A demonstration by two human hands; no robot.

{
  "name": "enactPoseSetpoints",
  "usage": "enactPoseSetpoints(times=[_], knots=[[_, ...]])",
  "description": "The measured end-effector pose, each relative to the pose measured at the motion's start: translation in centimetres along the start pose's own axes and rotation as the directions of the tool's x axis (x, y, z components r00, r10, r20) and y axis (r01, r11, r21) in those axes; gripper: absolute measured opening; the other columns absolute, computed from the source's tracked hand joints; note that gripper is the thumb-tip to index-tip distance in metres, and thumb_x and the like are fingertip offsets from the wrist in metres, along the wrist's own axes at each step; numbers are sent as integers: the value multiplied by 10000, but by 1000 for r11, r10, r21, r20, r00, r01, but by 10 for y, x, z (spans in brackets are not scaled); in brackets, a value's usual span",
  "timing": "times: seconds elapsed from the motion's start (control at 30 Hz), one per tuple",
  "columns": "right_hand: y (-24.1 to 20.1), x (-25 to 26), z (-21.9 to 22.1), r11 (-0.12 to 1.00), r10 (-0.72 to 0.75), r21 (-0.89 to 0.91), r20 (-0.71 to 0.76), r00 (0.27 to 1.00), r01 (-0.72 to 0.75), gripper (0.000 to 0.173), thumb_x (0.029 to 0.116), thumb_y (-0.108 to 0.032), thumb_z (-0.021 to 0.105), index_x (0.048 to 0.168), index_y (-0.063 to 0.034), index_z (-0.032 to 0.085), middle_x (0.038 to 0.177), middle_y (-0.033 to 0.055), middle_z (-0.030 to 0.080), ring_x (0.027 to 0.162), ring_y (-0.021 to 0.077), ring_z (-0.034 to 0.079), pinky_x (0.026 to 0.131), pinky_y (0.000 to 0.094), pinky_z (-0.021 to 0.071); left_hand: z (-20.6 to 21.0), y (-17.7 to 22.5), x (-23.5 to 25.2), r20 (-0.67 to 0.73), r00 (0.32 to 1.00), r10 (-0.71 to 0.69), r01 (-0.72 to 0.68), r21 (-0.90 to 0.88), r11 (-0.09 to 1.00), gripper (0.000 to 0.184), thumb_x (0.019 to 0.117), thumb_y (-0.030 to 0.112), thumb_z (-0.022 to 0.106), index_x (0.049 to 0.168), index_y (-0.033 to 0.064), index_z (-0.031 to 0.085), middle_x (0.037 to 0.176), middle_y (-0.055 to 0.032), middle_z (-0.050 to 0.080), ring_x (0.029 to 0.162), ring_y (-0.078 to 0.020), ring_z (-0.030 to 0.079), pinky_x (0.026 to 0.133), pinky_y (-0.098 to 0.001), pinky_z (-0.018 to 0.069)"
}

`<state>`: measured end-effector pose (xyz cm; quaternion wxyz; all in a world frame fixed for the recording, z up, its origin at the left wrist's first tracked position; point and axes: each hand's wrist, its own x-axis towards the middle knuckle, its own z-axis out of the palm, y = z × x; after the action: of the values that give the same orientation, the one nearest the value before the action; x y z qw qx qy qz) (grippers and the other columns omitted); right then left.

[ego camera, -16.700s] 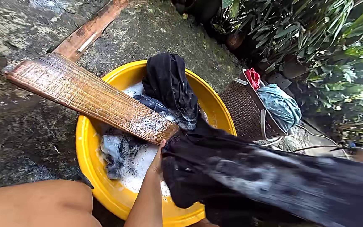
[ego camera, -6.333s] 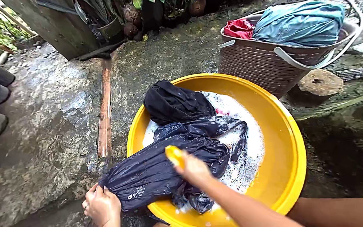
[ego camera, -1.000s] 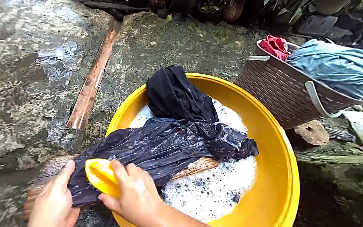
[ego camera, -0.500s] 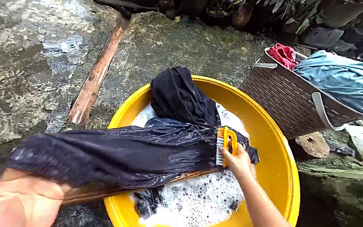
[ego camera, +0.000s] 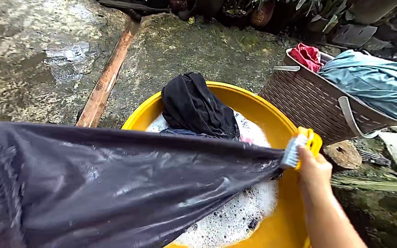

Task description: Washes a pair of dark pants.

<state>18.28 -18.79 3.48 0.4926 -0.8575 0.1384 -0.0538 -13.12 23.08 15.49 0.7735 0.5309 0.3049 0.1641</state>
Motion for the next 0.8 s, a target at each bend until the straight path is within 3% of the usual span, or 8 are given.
enactPoseSetpoints(times=[0.07,0.17,0.23,0.33,0.4,0.43,0.63,0.8], knots=[[-18,16,4,994,1,109,-31,1000,2,414,1035,-406,574,1223,-39,614,979,27,651,842,80,652,805,350,570,-8,-31,35,-36,998,42,-47,-131,990,386,1123,324,246,1051,181,597,901,39,688,862,-46,682,752,-249,588],[-32,13,10,986,-40,167,136,990,17,401,1016,-309,626,1333,-68,578,1020,27,661,843,83,652,791,341,577,11,-88,75,173,967,-185,223,-233,946,775,858,844,454,1312,238,622,1196,-37,716,1108,-204,695,892,-465,605],[-30,-3,8,980,-77,197,466,881,-19,393,962,-242,625,1323,-98,564,975,2,693,811,88,683,738,329,606,16,-115,81,332,871,-363,395,-34,918,947,795,910,454,1345,153,601,1212,-74,724,1121,-220,700,952,-451,590],[-7,-38,9,998,46,-26,942,333,-64,545,726,-322,835,1190,-93,663,999,0,746,899,103,714,816,342,615,12,-112,77,491,819,-296,357,-32,934,812,768,843,600,1241,190,698,1151,-60,748,1062,-206,726,916,-431,606],[9,-61,35,950,274,-264,961,-38,168,498,761,-224,828,1203,-56,673,1041,65,719,936,158,687,862,404,580,9,-97,78,523,847,-94,253,-242,937,717,812,763,635,1280,223,690,1198,-44,731,1091,-194,713,905,-415,609],[22,-72,48,879,410,-364,907,-96,308,480,807,-185,842,1229,-30,673,1077,147,706,972,254,674,892,503,546,12,-92,78,462,886,-38,209,-326,922,710,813,750,644,1296,231,678,1212,-42,724,1099,-194,709,895,-413,613],[93,-127,74,439,681,-714,660,316,546,517,869,-303,762,1263,15,656,1284,282,647,1240,468,601,1017,700,458,26,-114,83,141,921,-364,369,-16,929,469,1128,351,248,1367,80,546,1225,-138,698,1100,-265,702,952,-466,585],[40,-140,92,919,385,-370,918,-95,138,497,764,-120,796,1211,3,618,1049,131,715,961,226,700,868,459,576,21,-116,89,-49,938,-343,333,-148,931,426,1128,357,277,1370,111,527,1220,-99,696,1097,-242,702,936,-464,589]])
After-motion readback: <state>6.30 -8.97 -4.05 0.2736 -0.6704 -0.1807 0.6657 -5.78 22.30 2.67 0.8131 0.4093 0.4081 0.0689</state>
